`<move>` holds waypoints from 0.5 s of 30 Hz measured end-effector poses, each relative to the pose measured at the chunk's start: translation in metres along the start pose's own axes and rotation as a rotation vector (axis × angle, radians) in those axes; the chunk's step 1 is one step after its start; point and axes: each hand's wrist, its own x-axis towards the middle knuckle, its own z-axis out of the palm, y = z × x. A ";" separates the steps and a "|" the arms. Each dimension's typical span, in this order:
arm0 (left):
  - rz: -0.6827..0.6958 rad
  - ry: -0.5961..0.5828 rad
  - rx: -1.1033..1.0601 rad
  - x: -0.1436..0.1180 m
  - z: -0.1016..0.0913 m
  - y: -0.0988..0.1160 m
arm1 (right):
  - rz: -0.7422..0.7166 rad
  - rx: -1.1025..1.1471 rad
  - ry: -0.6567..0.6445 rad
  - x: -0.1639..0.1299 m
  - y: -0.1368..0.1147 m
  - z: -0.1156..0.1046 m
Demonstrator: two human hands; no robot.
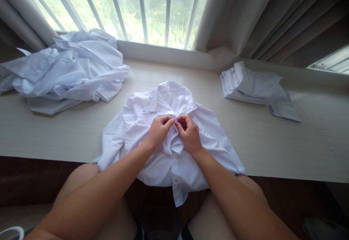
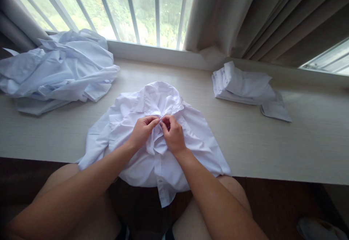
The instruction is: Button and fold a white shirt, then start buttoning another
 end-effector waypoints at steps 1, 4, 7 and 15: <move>-0.005 -0.006 -0.011 0.000 0.000 0.000 | -0.002 0.000 0.005 0.000 0.000 0.000; -0.016 -0.016 -0.034 -0.001 0.001 0.000 | -0.007 -0.003 0.009 0.000 0.001 0.001; -0.019 0.001 -0.038 -0.001 0.002 0.000 | -0.003 -0.013 0.005 0.000 0.001 0.001; -0.004 -0.002 0.004 -0.003 0.002 0.003 | 0.008 -0.035 0.004 -0.001 0.000 0.001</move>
